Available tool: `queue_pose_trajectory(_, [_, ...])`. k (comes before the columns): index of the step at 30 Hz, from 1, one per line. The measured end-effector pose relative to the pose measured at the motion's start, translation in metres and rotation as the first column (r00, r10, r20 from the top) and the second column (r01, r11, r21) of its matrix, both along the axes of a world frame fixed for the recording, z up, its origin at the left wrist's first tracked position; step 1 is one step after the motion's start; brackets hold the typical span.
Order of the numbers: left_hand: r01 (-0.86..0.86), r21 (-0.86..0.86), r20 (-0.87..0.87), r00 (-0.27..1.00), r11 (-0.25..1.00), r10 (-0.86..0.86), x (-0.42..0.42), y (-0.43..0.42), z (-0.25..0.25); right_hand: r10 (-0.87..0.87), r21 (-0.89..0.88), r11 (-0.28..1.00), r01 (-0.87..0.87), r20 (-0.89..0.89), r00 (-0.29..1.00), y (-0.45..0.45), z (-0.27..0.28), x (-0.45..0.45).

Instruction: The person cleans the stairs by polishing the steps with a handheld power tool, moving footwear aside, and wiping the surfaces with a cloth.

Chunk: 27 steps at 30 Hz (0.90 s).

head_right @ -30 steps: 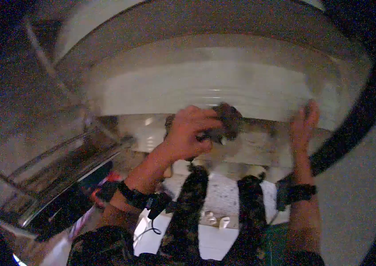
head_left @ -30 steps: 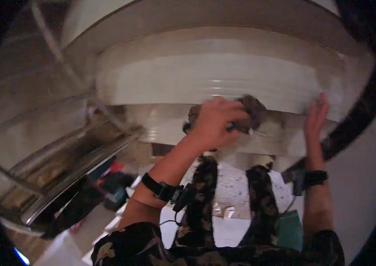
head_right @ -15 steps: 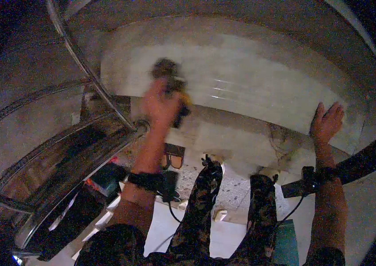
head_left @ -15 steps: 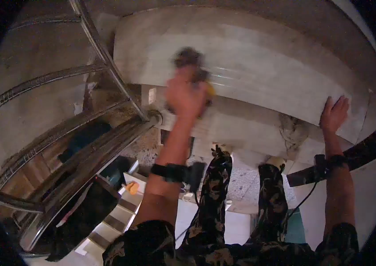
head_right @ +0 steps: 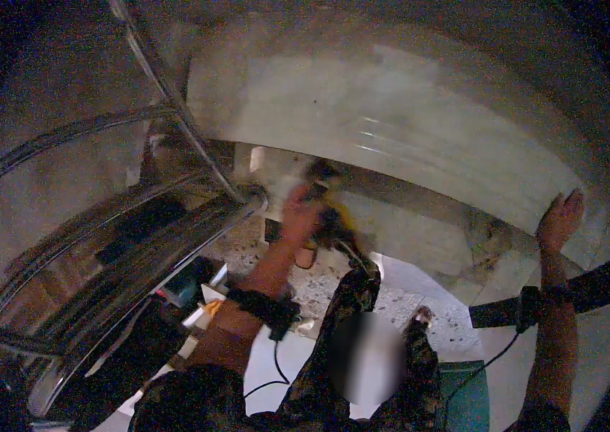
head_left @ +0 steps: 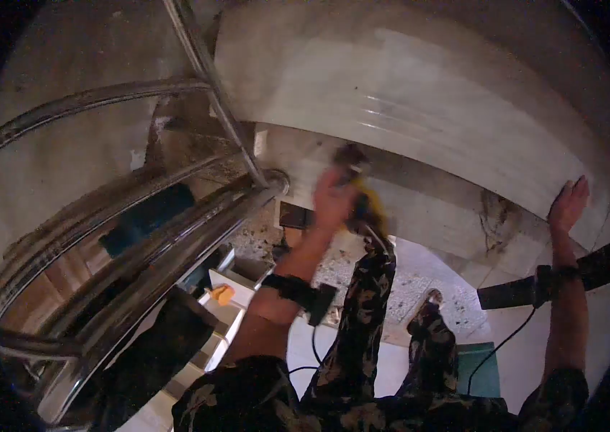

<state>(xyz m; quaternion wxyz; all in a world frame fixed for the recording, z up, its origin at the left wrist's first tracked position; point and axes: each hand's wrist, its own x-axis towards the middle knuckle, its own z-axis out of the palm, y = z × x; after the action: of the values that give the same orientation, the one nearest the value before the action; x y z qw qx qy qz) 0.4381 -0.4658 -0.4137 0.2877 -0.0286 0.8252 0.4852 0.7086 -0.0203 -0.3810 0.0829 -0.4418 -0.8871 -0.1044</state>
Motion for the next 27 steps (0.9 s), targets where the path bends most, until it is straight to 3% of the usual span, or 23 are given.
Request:
queue_pose_trajectory(2, [0.063, -0.112, -0.392, 0.914, 0.992, -0.102, -0.054, -0.018, 0.006, 0.044, 0.019, 0.999, -0.044, 0.011, 0.999, 0.010, -0.006, 0.017])
queue_pose_trajectory(4, [-0.086, -0.249, -0.549, 0.833, 0.965, -0.068, -0.096, -0.030, -0.010, 0.269, 0.135, 0.950, -0.282, 0.106, 0.957, 0.024, -0.012, 0.037])
queue_pose_trajectory(6, [-0.194, -0.443, -0.613, 0.778, 0.876, -0.138, -0.131, -0.039, -0.036, 0.218, 0.102, 0.967, -0.234, 0.149, 0.965, 0.030, -0.012, 0.036])
queue_pose_trajectory(8, [-0.175, -0.551, -0.564, 0.799, 0.816, -0.210, -0.159, -0.054, -0.057, 0.161, 0.077, 0.981, -0.177, 0.172, 0.972, 0.031, -0.015, 0.031])
queue_pose_trajectory(10, [-0.144, -0.646, -0.500, 0.822, 0.749, -0.273, -0.150, -0.042, -0.060, 0.047, -0.042, 0.998, -0.047, -0.016, 0.999, 0.025, -0.005, 0.023])
queue_pose_trajectory(11, [-0.103, -0.710, -0.459, 0.818, 0.697, -0.347, -0.141, -0.030, -0.059, 0.049, -0.040, 0.998, -0.050, -0.011, 0.999, 0.030, -0.005, 0.028])
queue_pose_trajectory(13, [-0.045, -0.770, -0.420, 0.788, 0.637, -0.451, -0.110, -0.010, -0.061, 0.233, 0.089, 0.967, -0.239, 0.072, 0.970, 0.035, -0.008, 0.034])
queue_pose_trajectory(14, [-0.026, -0.773, -0.425, 0.763, 0.634, -0.487, -0.085, 0.002, -0.065, 0.228, 0.091, 0.968, -0.232, 0.054, 0.972, 0.036, -0.011, 0.036])
queue_pose_trajectory(16, [0.116, -0.790, -0.306, 0.777, 0.602, -0.551, -0.023, 0.039, -0.064, 0.253, 0.207, 0.930, -0.304, 0.240, 0.937, 0.039, -0.013, 0.040])
queue_pose_trajectory(17, [0.332, -0.807, -0.066, 0.771, 0.488, -0.634, 0.002, 0.066, -0.047, 0.242, 0.232, 0.928, -0.290, 0.215, 0.946, 0.040, -0.016, 0.041])
queue_pose_trajectory(18, [0.340, -0.825, -0.160, 0.625, 0.451, -0.764, 0.039, 0.082, -0.039, 0.275, 0.259, 0.911, -0.320, 0.197, 0.941, 0.042, -0.024, 0.037])
queue_pose_trajectory(19, [0.410, -0.755, -0.262, 0.526, 0.512, -0.809, 0.067, 0.100, -0.034, 0.299, 0.286, 0.894, -0.344, 0.190, 0.935, 0.045, -0.029, 0.039])
queue_pose_trajectory(20, [0.413, -0.738, -0.303, 0.504, 0.534, -0.809, 0.076, 0.103, -0.034, 0.233, 0.107, 0.970, -0.220, -0.130, 0.964, 0.017, -0.011, 0.011])
queue_pose_trajectory(21, [0.606, -0.615, -0.242, 0.464, 0.504, -0.852, 0.091, 0.113, -0.042, 0.148, 0.076, 0.988, -0.137, -0.167, 0.975, 0.018, -0.027, 0.005])
queue_pose_trajectory(22, [0.783, -0.443, -0.206, 0.386, 0.437, -0.899, 0.112, 0.139, -0.032, 0.257, 0.147, 0.962, -0.232, -0.191, 0.947, 0.019, -0.047, 0.010])
queue_pose_trajectory(23, [0.858, -0.274, -0.102, 0.423, 0.434, -0.900, 0.123, 0.152, -0.018, 0.363, 0.222, 0.921, -0.319, -0.199, 0.910, 0.019, -0.066, 0.013])
queue_pose_trajectory(24, [0.911, -0.156, -0.275, 0.331, 0.382, -0.903, 0.137, 0.160, 0.005, 0.151, -0.122, 0.975, -0.186, -0.248, 0.957, -0.011, -0.008, -0.005])
queue_pose_trajectory(25, [0.953, -0.139, -0.301, 0.217, 0.268, -0.929, 0.154, 0.163, -0.004, -0.102, -0.408, 0.913, 0.013, -0.199, 0.975, -0.041, 0.049, -0.022])
queue_pose_trajectory(26, [0.946, -0.154, -0.454, 0.189, 0.285, -0.871, 0.166, 0.162, 0.028, 0.056, -0.138, 0.988, -0.072, -0.113, 0.992, -0.027, 0.003, -0.005])
queue_pose_trajectory(27, [0.948, -0.033, -0.513, 0.257, 0.318, -0.819, 0.174, 0.162, 0.076, -0.081, -0.105, 0.994, 0.015, -0.665, 0.743, -0.069, 0.038, 0.002])
